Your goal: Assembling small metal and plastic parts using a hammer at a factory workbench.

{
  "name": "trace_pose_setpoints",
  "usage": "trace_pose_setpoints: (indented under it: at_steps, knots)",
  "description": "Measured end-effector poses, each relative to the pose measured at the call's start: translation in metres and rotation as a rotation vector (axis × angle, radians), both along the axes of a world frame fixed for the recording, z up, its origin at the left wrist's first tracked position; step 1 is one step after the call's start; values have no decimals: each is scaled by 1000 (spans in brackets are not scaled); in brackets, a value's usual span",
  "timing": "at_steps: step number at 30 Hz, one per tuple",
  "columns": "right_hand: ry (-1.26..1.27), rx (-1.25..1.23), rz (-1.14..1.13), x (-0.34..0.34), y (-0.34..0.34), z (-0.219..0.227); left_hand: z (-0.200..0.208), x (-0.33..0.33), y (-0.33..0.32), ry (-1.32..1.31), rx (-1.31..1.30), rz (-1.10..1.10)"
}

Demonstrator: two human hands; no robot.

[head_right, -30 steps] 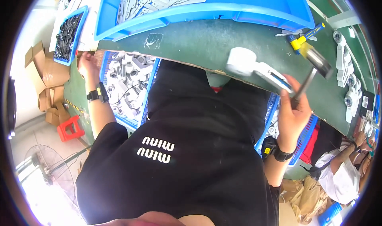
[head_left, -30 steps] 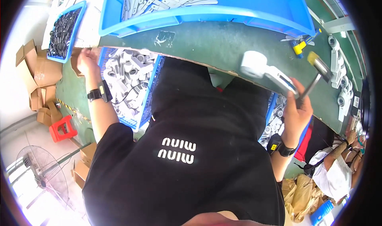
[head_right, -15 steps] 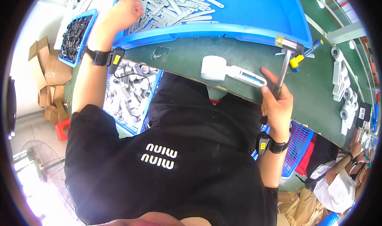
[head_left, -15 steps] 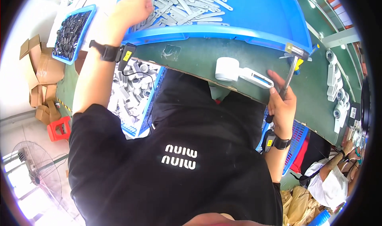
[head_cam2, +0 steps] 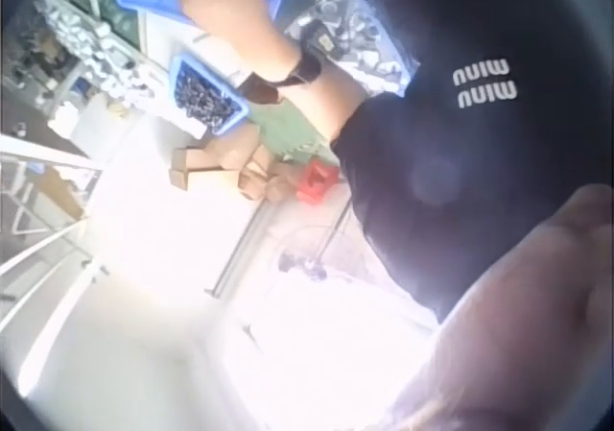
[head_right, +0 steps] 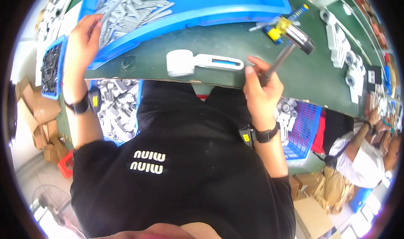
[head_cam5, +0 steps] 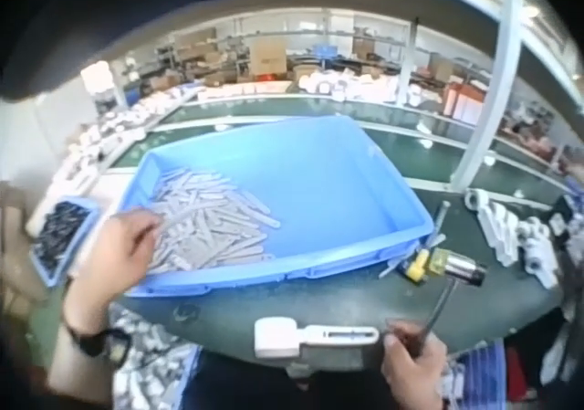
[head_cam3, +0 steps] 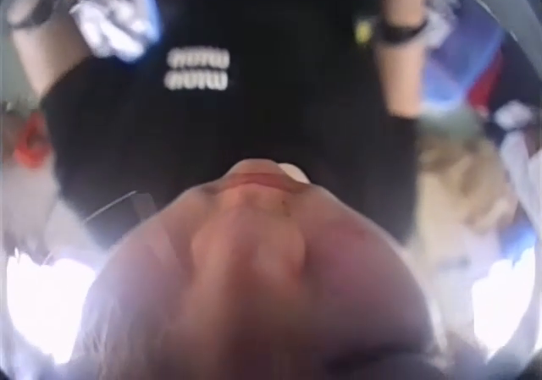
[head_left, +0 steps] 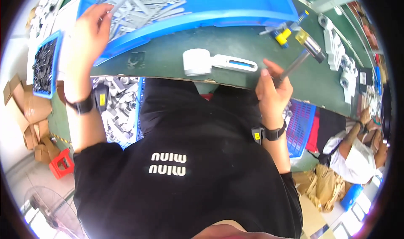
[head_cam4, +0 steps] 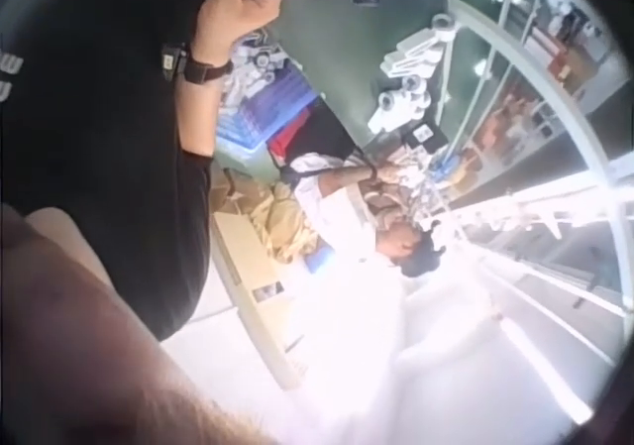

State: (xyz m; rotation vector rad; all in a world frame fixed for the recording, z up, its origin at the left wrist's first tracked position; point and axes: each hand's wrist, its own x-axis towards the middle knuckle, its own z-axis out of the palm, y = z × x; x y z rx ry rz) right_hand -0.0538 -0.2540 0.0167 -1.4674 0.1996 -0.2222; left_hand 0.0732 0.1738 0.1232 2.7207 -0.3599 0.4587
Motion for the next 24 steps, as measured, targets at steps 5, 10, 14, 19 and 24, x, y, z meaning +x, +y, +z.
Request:
trace_pose_setpoints:
  at_steps: [5,10,14,19,24]
  knots:
    - [61,-42,81,1,1,26,-8,-57,-111,63,-323,-549]
    - [-33,-14,148,0,18,40,-37,-78,-173,95,-289,-634]
    - [25,-199,-18,5,19,38,-52,-64,-182,-33,-274,-640]
    - [120,-298,-31,14,17,36,-72,-62,-184,-32,-218,-521]
    - [153,-349,-18,18,19,37,-82,-62,-186,-22,-321,-474]
